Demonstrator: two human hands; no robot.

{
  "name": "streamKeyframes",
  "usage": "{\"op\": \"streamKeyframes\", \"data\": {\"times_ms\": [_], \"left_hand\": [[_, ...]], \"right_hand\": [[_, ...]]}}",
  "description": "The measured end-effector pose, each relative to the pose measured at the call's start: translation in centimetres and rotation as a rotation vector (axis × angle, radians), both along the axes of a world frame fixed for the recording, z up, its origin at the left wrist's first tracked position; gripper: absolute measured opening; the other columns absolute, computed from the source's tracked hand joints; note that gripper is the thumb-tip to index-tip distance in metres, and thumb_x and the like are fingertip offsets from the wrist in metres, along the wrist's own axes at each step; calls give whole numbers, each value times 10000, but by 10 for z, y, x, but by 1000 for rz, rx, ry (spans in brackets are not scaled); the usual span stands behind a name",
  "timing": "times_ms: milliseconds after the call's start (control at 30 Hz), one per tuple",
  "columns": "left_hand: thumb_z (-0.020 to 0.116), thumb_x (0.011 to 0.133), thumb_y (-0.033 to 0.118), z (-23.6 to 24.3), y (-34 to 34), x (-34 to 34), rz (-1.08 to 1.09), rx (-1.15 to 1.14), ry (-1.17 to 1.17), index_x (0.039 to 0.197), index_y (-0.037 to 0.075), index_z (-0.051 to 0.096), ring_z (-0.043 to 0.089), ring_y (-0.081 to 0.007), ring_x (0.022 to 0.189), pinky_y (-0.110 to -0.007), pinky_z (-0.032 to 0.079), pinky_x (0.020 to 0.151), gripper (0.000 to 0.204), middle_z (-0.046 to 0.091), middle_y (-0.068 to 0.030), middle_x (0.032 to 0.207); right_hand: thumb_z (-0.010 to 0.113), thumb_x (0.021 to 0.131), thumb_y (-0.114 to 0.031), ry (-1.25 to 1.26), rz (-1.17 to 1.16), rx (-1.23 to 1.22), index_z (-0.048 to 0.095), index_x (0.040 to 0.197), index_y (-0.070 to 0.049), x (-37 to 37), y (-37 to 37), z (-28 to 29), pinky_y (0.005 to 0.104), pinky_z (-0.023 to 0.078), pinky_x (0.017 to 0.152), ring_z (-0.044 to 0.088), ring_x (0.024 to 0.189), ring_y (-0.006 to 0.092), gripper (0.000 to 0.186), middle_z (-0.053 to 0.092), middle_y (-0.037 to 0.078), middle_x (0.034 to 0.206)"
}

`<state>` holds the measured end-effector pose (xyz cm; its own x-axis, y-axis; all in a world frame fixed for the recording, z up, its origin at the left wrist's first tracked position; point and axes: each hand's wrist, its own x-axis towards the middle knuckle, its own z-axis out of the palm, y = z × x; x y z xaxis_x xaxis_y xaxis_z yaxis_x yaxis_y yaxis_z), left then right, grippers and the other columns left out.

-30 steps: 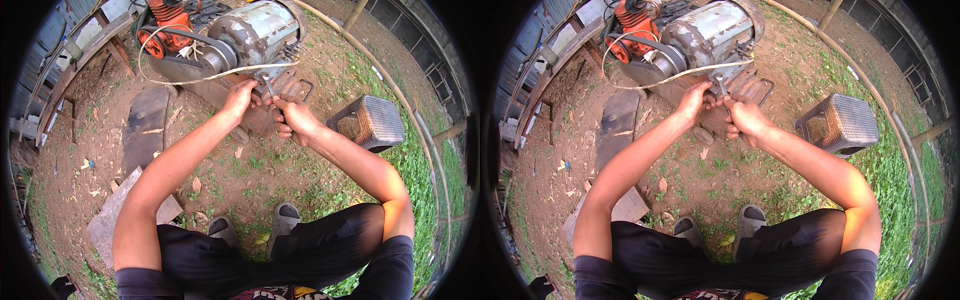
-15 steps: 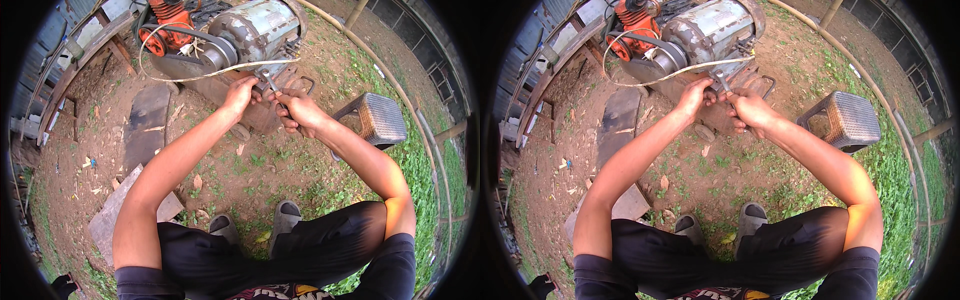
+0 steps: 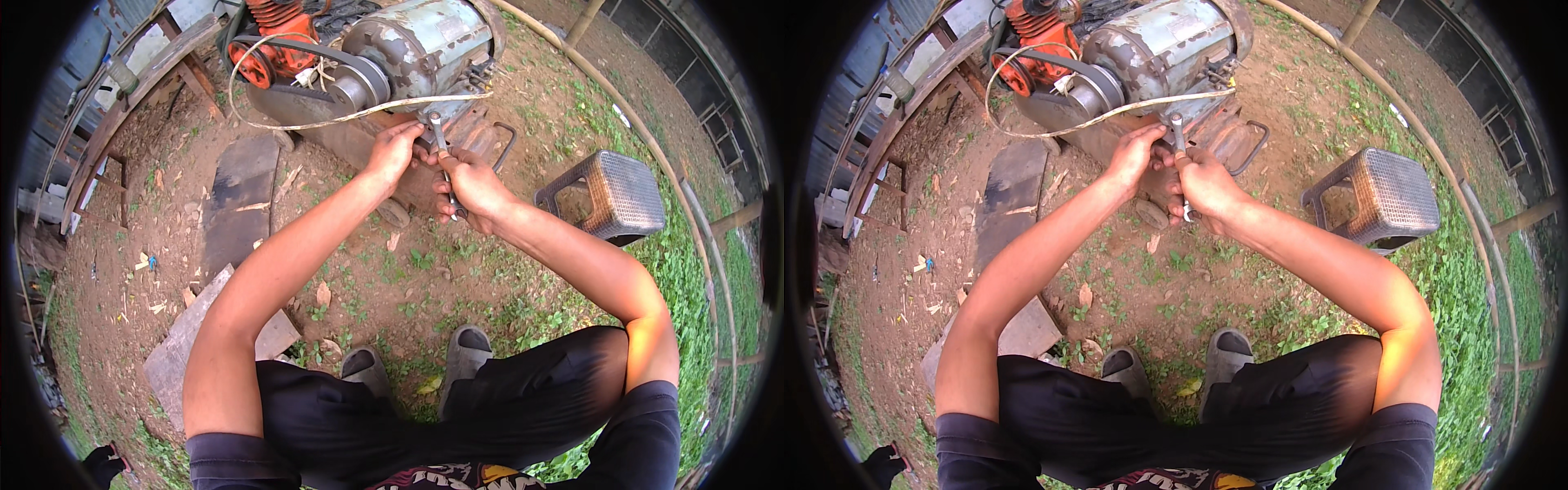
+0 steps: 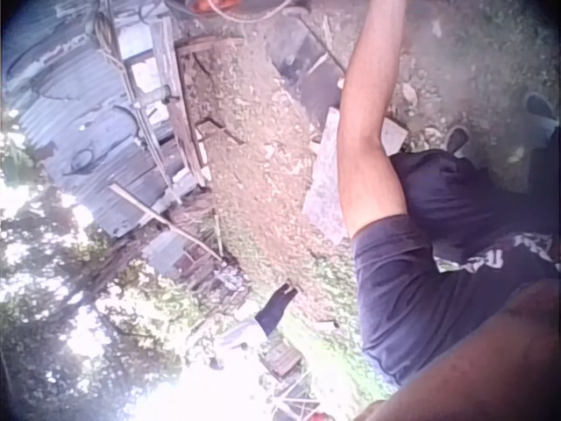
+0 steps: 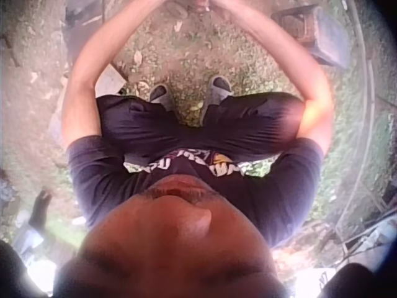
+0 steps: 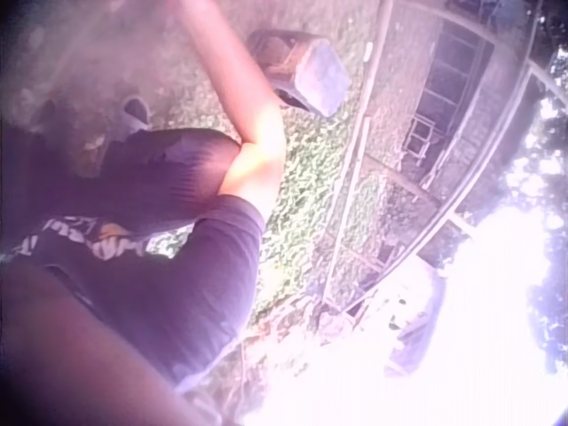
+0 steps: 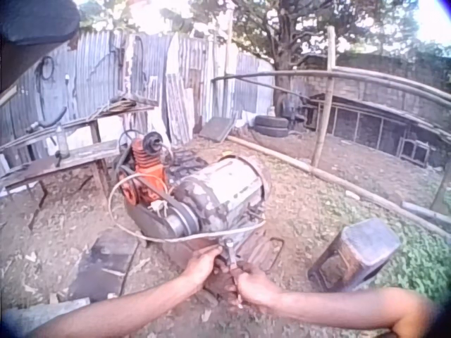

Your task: The person uses a wrench to tighten and loosen bolts on an electric motor. The motor is attached to a metal frame resting on the ground in an outdoor workshop area.

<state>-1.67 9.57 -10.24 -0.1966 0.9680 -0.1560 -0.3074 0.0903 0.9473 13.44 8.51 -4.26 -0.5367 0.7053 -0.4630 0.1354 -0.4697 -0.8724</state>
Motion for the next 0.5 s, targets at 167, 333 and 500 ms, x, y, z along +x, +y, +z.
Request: {"op": "streamKeyframes", "data": {"times_ms": [167,333,500], "left_hand": [[503,945,196,-7,4,-1,27,-7,-27,1057,18,639,563,-77,580,-228,390,502,251,631,-26,750],[516,945,197,-12,7,-4,5,12,-33,1069,2,632,553,-72,571,-223,395,499,258,632,-23,788],[515,949,196,-13,8,-5,-16,13,-41,1073,7,632,551,-67,571,-220,393,504,255,626,-13,783]], "right_hand": [[391,1010,-293,-152,137,73,495,1070,-51,19,18,2,296,364,418,344,433,100,270,384,-4,673],[399,1002,-330,-304,227,247,540,1040,-4,27,23,12,295,416,433,401,479,108,357,419,11,686],[413,996,-343,-273,365,40,494,996,-30,32,46,18,297,405,437,387,493,101,323,407,0,689]]}}
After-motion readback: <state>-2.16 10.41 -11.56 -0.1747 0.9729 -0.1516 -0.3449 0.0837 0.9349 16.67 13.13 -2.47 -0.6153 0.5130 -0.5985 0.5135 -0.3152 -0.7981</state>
